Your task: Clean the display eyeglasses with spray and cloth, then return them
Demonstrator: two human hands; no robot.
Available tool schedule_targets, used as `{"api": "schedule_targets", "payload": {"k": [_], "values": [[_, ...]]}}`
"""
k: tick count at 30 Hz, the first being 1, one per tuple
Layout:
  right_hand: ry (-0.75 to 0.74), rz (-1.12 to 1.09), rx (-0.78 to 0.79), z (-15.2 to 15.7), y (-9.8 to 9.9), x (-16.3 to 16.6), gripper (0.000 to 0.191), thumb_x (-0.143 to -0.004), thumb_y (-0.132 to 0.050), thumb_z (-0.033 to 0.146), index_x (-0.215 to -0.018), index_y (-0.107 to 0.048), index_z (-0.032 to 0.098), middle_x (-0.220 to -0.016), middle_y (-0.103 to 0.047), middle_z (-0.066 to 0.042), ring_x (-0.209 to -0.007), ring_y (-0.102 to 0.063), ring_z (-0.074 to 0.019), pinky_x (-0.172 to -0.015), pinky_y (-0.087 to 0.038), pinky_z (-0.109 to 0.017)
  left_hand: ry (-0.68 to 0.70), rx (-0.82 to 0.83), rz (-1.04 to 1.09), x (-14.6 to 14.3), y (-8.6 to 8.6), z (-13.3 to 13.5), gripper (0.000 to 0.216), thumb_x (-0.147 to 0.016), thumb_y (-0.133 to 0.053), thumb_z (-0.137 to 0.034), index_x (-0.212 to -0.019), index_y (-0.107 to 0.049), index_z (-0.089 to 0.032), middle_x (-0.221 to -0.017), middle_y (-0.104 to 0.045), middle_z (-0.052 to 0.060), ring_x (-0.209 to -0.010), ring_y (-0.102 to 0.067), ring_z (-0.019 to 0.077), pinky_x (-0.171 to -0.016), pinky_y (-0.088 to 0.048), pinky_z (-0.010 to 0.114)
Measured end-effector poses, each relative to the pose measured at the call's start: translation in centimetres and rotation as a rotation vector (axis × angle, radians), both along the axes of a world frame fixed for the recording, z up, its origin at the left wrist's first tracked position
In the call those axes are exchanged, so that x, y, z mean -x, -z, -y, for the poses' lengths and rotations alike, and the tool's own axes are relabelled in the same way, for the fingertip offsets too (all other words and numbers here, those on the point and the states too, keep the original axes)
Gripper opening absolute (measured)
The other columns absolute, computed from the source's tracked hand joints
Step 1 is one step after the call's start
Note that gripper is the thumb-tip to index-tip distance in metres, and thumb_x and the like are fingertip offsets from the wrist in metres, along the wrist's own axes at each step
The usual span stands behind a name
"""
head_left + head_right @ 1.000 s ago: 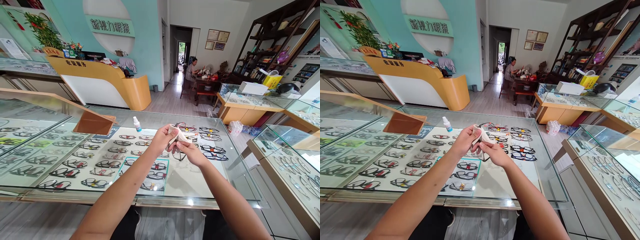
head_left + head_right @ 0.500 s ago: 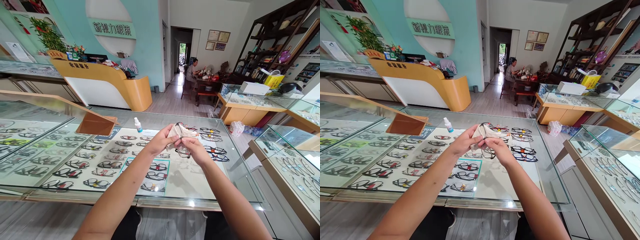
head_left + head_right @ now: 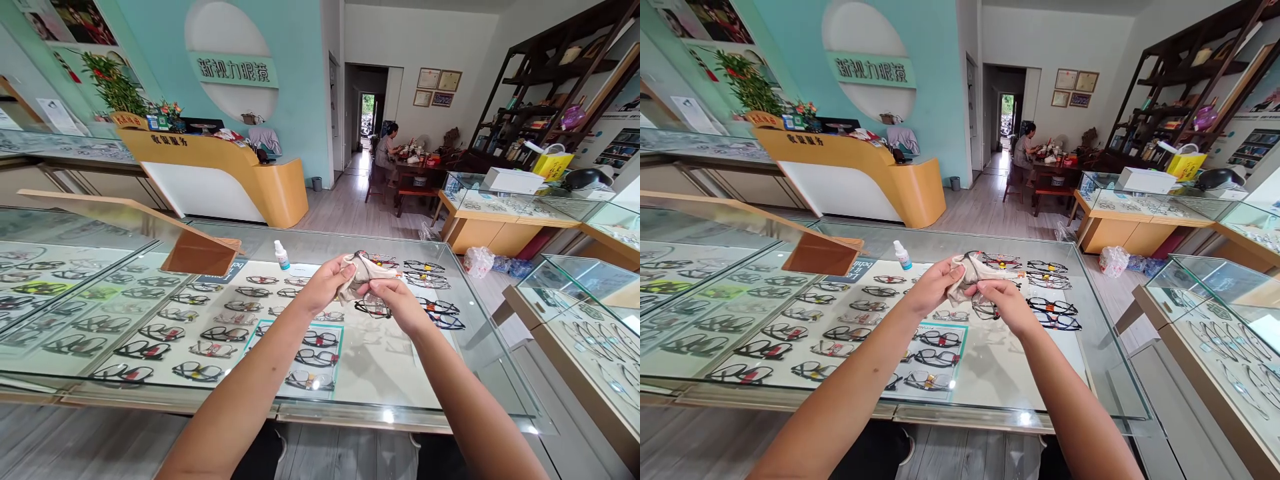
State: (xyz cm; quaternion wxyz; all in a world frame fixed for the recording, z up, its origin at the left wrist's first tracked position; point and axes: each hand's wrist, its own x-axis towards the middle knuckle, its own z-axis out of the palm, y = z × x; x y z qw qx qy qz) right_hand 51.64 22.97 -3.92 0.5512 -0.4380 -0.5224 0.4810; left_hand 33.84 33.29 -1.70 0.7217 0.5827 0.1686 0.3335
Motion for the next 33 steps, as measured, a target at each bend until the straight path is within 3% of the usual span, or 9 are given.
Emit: {"api": "schedule_targets", "payload": {"k": [4,7,11,15,18,22,26,30,33], "values": [[-0.037,0.006,0.008,0.0,0.1,0.3,0.046,-0.096,-0.073,0.064,-0.097,-0.087,0.020,-0.087,-0.071,-0.005,-0.082,-0.053,-0.0199,-0.081,-0.040,-0.033,0.051,0.003,0.022,-0.4,0.0,0.8,0.057,-0.078,-0.096,-0.047,-0.116,-0.065,-0.017,-0.069,-0.066,-0.003,-0.055,-0.058,0.0096,-0.054,-0.045,0.020],[-0.042,0.029,-0.010,0.1,0.1,1.0,0.047,-0.096,-0.073,0.065,-0.095,-0.087,0.020,-0.088,-0.069,-0.005,-0.079,-0.048,-0.0184,-0.078,-0.039,-0.033,-0.041,-0.021,0.027,-0.9,0.7,1.1,0.048,-0.086,-0.088,-0.056,-0.101,-0.063,-0.018,-0.056,-0.059,-0.005,-0.045,-0.050,0.0085,-0.046,-0.038,0.019],[-0.038,0.072,0.004,0.1,0.2,0.9,0.048,-0.096,-0.072,0.065,-0.096,-0.087,0.020,-0.080,-0.065,-0.004,-0.076,-0.045,-0.0184,-0.075,-0.037,-0.033,-0.131,0.001,0.010,-1.0,1.0,0.6,0.057,-0.089,-0.076,-0.073,-0.088,-0.061,-0.018,-0.054,-0.059,-0.003,-0.041,-0.049,0.0093,-0.042,-0.035,0.020],[-0.005,-0.003,0.009,0.1,0.1,0.2,0.046,-0.095,-0.075,0.064,-0.095,-0.087,0.020,-0.085,-0.069,-0.005,-0.081,-0.050,-0.0200,-0.078,-0.039,-0.033,0.006,0.014,0.018,-0.3,0.2,0.4,0.055,-0.084,-0.087,-0.061,-0.108,-0.067,-0.015,-0.070,-0.068,0.001,-0.059,-0.061,0.0120,-0.055,-0.047,0.021],[-0.029,-0.062,0.025,0.0,0.0,0.3,0.049,-0.093,-0.075,0.067,-0.094,-0.087,0.020,-0.088,-0.071,-0.006,-0.081,-0.052,-0.0198,-0.077,-0.040,-0.033,0.074,-0.001,0.029,-0.3,0.0,0.8,0.056,-0.082,-0.093,-0.049,-0.120,-0.064,-0.018,-0.069,-0.065,-0.003,-0.058,-0.058,0.0103,-0.057,-0.046,0.020],[-0.024,0.017,0.017,0.1,0.0,1.2,0.051,-0.093,-0.075,0.068,-0.094,-0.087,0.019,-0.081,-0.069,-0.004,-0.076,-0.048,-0.0179,-0.076,-0.039,-0.032,-0.055,-0.022,0.029,-1.1,0.8,1.4,0.048,-0.086,-0.087,-0.057,-0.099,-0.062,-0.019,-0.057,-0.058,-0.006,-0.045,-0.048,0.0075,-0.049,-0.041,0.019],[-0.043,0.060,0.022,0.2,0.1,1.1,0.049,-0.095,-0.074,0.066,-0.096,-0.087,0.019,-0.081,-0.069,-0.004,-0.075,-0.047,-0.0172,-0.075,-0.039,-0.032,-0.131,0.013,0.021,-1.3,1.3,1.0,0.056,-0.093,-0.071,-0.073,-0.084,-0.056,-0.020,-0.049,-0.054,-0.004,-0.038,-0.045,0.0087,-0.041,-0.034,0.020],[-0.020,-0.055,0.046,0.1,0.2,0.3,0.047,-0.095,-0.075,0.065,-0.098,-0.086,0.019,-0.087,-0.072,-0.005,-0.077,-0.053,-0.0186,-0.075,-0.040,-0.032,0.003,0.069,0.049,-0.7,0.6,0.6,0.052,-0.086,-0.086,-0.060,-0.103,-0.066,-0.015,-0.068,-0.068,0.001,-0.057,-0.061,0.0120,-0.054,-0.047,0.021],[-0.049,-0.112,0.050,0.0,0.2,0.5,0.050,-0.092,-0.076,0.068,-0.097,-0.086,0.019,-0.088,-0.072,-0.006,-0.080,-0.056,-0.0198,-0.077,-0.040,-0.032,0.080,0.062,0.052,-0.6,0.3,0.8,0.057,-0.081,-0.094,-0.048,-0.119,-0.066,-0.017,-0.070,-0.066,-0.002,-0.060,-0.060,0.0105,-0.059,-0.048,0.020]]}}
